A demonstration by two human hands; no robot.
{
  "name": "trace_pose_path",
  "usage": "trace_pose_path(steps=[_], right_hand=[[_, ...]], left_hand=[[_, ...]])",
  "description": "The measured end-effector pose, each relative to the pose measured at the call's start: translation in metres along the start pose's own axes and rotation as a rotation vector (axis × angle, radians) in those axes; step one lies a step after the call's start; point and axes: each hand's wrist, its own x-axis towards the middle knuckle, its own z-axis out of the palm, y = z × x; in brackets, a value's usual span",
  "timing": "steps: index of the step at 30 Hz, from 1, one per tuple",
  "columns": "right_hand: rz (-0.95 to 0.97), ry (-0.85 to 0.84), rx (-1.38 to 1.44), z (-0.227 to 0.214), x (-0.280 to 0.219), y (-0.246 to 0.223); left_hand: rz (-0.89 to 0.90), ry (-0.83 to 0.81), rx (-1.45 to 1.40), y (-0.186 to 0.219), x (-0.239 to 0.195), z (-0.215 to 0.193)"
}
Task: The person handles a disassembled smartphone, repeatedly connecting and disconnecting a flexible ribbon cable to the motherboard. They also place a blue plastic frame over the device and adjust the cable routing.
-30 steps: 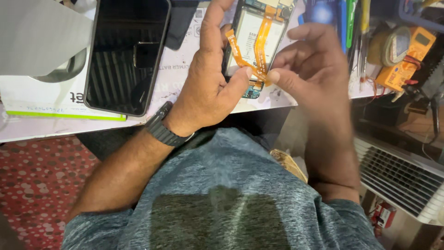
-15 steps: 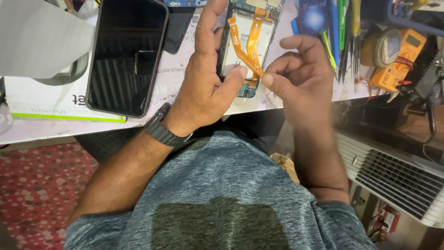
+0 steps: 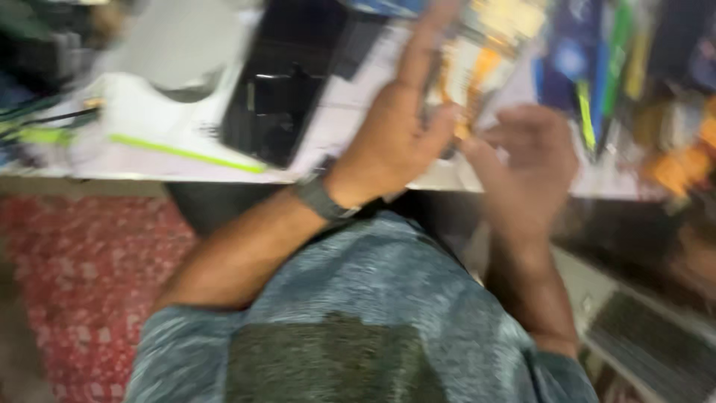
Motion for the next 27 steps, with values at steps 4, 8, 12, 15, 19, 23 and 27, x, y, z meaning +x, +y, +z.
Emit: trace_pose_path(steps=[4,8,12,15,19,23,27], right_hand=[[-0.137,0.078,-0.171,-0.005,-0.006,-0.009],[-0.419,0.031,-0.051,-0.009,-0.015,-0.001],[-0.645,-0.139,-0.144,-0.014,-0.015,-0.007],[-0.74,-0.261,-0.21,-0.022,-0.001,-0.008],[-0.612,0.042,-0.255,-0.018,-0.009,0.017],[-0.198,0.205,-0.001,-0.014,-0.012,0.023],[0.121,0.057,0.299,0.001,-0.001,0.017]], left_hand=[[-0.198,-0.051,-0.107,0.011,0.008,-0.005],[-0.411,-0.167,-0.089,0.008,0.006,-0.005],[0.062,0.113,-0.004,-0.006,0.002,0.004],[-0.036,0.038,-0.007,-0.011,0.002,0.01],[-0.211,-0.078,-0.047,-0.005,0.002,0.01],[-0.093,-0.047,-0.092,-0.002,-0.003,0.0],[0.002,-0.038,-0.134,-0.002,-0.007,-0.001]])
